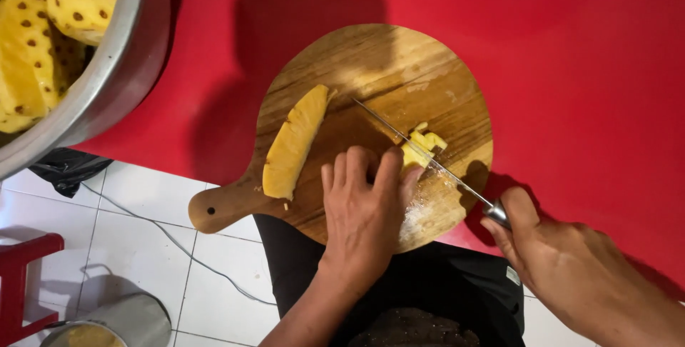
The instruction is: The person cuts a peeled yellow fruit with brown spots into smaller pieces on a wooden cutting board. They use a knife to slice the fruit into strips and then dice it into cubes.
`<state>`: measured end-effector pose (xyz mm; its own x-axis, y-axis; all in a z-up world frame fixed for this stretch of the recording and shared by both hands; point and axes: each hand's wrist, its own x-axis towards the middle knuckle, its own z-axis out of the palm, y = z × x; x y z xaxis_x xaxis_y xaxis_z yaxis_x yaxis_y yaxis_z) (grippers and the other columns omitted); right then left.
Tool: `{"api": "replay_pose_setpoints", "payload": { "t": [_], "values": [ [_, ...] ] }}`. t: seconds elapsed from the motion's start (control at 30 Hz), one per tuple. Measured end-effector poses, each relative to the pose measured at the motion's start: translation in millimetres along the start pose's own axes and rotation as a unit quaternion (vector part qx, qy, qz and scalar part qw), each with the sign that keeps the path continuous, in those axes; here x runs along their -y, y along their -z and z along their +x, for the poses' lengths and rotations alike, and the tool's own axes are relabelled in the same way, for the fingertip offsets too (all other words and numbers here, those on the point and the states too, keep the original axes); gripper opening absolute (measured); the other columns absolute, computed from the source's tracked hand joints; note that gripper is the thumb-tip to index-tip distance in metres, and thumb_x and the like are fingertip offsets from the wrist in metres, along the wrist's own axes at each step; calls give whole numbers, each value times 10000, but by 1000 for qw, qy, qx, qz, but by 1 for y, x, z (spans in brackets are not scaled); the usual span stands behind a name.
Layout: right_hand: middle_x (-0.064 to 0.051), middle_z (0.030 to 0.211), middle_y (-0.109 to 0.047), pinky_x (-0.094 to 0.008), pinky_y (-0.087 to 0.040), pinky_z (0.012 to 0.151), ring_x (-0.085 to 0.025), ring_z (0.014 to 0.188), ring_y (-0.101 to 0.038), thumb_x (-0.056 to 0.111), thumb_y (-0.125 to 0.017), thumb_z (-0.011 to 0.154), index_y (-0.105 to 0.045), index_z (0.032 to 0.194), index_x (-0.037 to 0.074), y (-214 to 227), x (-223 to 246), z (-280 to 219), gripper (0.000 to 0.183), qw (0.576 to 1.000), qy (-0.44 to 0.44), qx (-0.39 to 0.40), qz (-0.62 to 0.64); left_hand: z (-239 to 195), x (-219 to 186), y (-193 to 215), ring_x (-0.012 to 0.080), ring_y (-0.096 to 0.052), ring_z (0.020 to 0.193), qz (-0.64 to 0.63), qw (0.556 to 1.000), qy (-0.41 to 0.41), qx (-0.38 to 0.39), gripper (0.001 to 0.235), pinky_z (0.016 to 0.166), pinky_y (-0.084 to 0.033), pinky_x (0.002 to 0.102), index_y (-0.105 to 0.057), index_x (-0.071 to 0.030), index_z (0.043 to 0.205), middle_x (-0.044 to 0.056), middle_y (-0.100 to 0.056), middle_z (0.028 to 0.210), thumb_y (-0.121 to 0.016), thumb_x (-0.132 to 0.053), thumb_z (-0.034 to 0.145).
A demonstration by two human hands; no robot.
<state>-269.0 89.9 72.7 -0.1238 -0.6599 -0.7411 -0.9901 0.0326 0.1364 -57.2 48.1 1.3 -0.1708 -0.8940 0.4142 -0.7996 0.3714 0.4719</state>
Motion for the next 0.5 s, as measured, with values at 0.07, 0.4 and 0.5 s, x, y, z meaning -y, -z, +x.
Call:
{"api": "replay_pose_setpoints", "payload": {
  "t": [0.07, 0.4, 0.5],
  "values": [
    [46, 667, -715, -431, -525, 533, -253, 547, -749, 585, -382, 1035, -321, 1075, 292, 0, -3, 3, 302, 999, 21, 33, -14, 1, 0, 1, 277, -414, 753, 2, 1000, -9, 1, 297, 665, -328, 420, -560, -98, 947, 98, -409, 895, -732, -333, 1006],
    [-12, 558, -656, -524, -517, 432, -353, 518, -720, 614, -448, 1021, -346, 1079, 208, -20, 11, 26, 423, 969, 89, -210, -99, -2, -1, -1, 325, -446, 737, 17, 999, -19, -20, 294, 662, -329, 456, -561, -95, 952, 118, -423, 873, -679, -355, 1020],
    [73, 535, -549, -367, -483, 339, -165, 405, -647, 565, -445, 1096, -422, 1046, 189, -14, 8, 20, 379, 881, 138, -393, -223, -6, 0, -4, 311, -444, 742, 19, 999, -9, -37, 341, 677, -339, 438, -570, -89, 955, 105, -433, 863, -605, -419, 1031]
  ]
}}
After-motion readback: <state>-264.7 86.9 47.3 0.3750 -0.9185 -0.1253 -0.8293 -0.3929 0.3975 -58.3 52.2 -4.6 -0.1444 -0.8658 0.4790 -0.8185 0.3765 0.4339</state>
